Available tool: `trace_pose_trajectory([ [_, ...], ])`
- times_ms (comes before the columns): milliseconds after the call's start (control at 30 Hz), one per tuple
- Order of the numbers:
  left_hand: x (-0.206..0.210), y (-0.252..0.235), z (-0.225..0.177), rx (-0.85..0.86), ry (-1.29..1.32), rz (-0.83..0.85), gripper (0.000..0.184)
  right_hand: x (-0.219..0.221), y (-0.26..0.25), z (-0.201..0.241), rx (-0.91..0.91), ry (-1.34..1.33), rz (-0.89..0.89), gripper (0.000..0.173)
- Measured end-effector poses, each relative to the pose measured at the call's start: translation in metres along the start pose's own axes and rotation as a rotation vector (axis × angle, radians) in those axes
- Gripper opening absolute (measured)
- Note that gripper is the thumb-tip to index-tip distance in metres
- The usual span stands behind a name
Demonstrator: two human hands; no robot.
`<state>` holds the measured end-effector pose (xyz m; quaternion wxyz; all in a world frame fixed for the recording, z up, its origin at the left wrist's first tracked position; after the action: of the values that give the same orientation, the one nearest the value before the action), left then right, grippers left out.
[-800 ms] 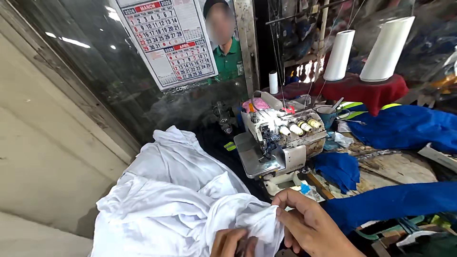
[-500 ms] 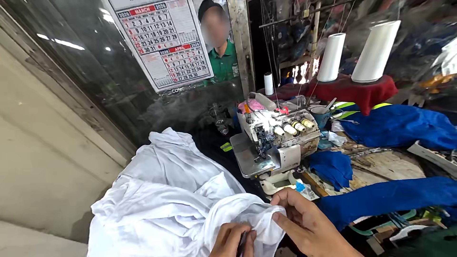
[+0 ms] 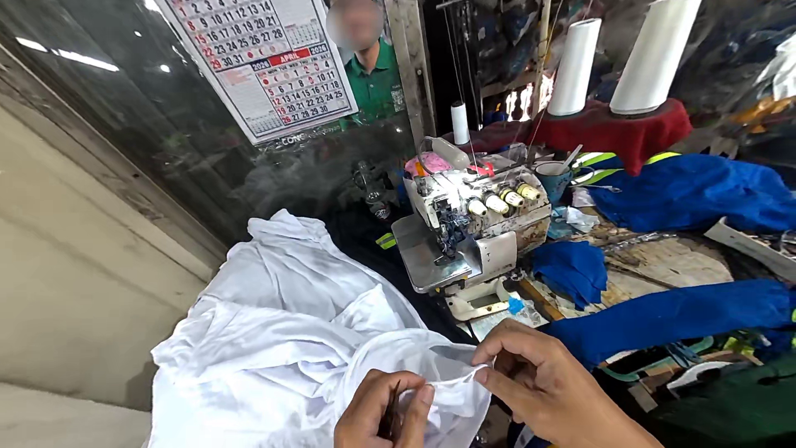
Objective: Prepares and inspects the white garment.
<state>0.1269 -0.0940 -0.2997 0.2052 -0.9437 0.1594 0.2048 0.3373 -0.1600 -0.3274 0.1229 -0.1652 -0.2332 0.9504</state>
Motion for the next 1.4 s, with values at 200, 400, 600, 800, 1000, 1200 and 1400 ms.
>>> trace_pose_trajectory([
  [200,-0.007,-0.003,-0.004,0.075,-0.045,-0.029,0.011,0.016,0.003,0.005,0.109,-0.315,0.138,0.012],
  [400,-0.006,-0.005,-0.002,0.031,-0.06,-0.019,0.014,0.032,-0.016,0.018,0.014,-0.486,0.188,0.015],
  [600,-0.017,0.001,0.003,0.003,0.061,0.012,0.011,0.03,-0.013,0.012,0.018,-0.396,0.238,0.014],
  [800,-0.006,0.003,0.007,-0.005,0.033,0.06,0.012,0.023,-0.003,-0.001,0.072,0.034,0.215,0.018],
  [1000,0.001,0.007,0.017,-0.029,0.073,0.152,0.013,0.021,0.01,-0.001,0.252,-0.29,0.245,0.016],
  [1200,0.006,0.004,0.013,-0.03,-0.056,0.107,0.013,0.024,0.012,-0.002,0.146,-0.398,0.3,0.017],
  [1400,0.013,0.0,0.007,0.025,-0.031,0.144,0.011,0.025,0.015,-0.011,0.137,-0.17,0.326,0.022],
])
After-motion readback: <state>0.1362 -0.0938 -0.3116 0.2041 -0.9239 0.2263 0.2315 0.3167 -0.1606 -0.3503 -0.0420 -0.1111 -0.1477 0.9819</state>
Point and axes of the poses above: each hand's wrist, its own y-axis away from the middle knuckle, its own x-axis out of the palm, z = x × y, the point moved 10 cm from there along -y, towards the middle knuckle, and after that the axes turned 8 degrees about -x, right-handed, at the moved point
